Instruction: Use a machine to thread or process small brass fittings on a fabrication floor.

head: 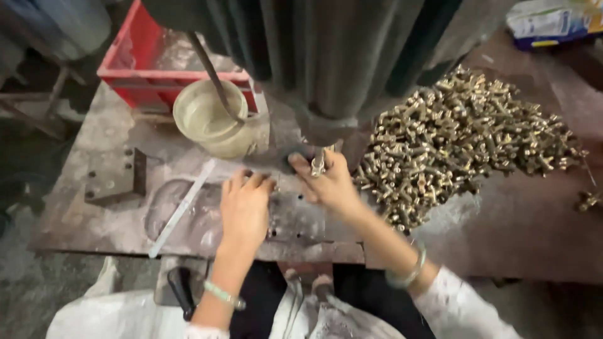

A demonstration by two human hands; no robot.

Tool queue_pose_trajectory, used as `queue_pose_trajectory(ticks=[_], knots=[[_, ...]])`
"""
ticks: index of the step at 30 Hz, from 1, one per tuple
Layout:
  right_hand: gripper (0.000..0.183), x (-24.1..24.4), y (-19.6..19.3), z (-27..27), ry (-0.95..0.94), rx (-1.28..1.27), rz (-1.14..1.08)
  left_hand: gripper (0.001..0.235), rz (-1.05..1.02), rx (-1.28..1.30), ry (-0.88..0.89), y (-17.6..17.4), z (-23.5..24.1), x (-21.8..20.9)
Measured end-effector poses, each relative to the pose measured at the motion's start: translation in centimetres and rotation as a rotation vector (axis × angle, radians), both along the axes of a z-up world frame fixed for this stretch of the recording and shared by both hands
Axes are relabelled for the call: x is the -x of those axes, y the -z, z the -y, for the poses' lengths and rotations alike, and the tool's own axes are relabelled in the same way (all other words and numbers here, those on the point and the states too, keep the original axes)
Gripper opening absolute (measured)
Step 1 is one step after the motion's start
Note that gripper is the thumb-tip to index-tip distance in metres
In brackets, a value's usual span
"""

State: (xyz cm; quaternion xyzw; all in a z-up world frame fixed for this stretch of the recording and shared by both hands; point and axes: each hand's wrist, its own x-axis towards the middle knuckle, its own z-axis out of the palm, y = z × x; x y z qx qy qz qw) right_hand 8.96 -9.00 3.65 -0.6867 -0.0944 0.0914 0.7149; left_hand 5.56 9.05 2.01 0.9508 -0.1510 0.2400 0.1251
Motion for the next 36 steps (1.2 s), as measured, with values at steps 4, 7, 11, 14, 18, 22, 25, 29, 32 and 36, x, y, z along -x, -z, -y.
queue_pose_trajectory(ticks=[4,7,11,14,18,22,25,29,32,36], knots=[[0.040,0.5,-1.8,-1.2,0.337,-0.205,-0.040,0.017,-0.210,0.008,0.140,5.8,-1.0,-4.7],[0.047,-1.5,-1.1,1.2,0.069,-0.079,0.000,0.010,-0.026,-0.087,0.195,5.3,-1.0,-5.1],[0.040,-0.1,-1.3,-2.0,0.061,-0.154,-0.031,0.012,-0.168,0.123,0.028,-0.7,1.1,-0.7],[0.026,1.7,-1.9,-4.2,0.408,-0.364,-0.071,0.025,-0.232,0.106,-0.018,-0.3,3.0,2.1],[0.025,-0.9,-2.7,0.2,0.198,-0.171,-0.119,0.021,-0.044,-0.017,0.040,3.7,7.7,2.9],[0.036,-1.3,-3.1,2.0,-0.200,-0.021,-0.174,0.025,0.170,0.111,0.235,6.9,14.6,3.5],[0.035,-1.9,-4.0,2.2,-0.291,0.013,-0.124,0.019,0.038,0.026,0.224,9.1,16.1,3.9],[0.038,-2.3,-3.2,2.7,-0.413,-0.052,-0.106,0.030,-0.720,0.771,0.213,5.5,12.0,8.3],[0.042,-2.8,-3.5,3.0,-0.474,-0.058,-0.082,0.027,-1.295,1.329,0.135,6.7,8.6,9.8],[0.043,-2.9,-3.0,3.1,-0.480,-0.006,-0.079,0.028,-1.315,1.570,0.158,1.1,7.0,10.1]])
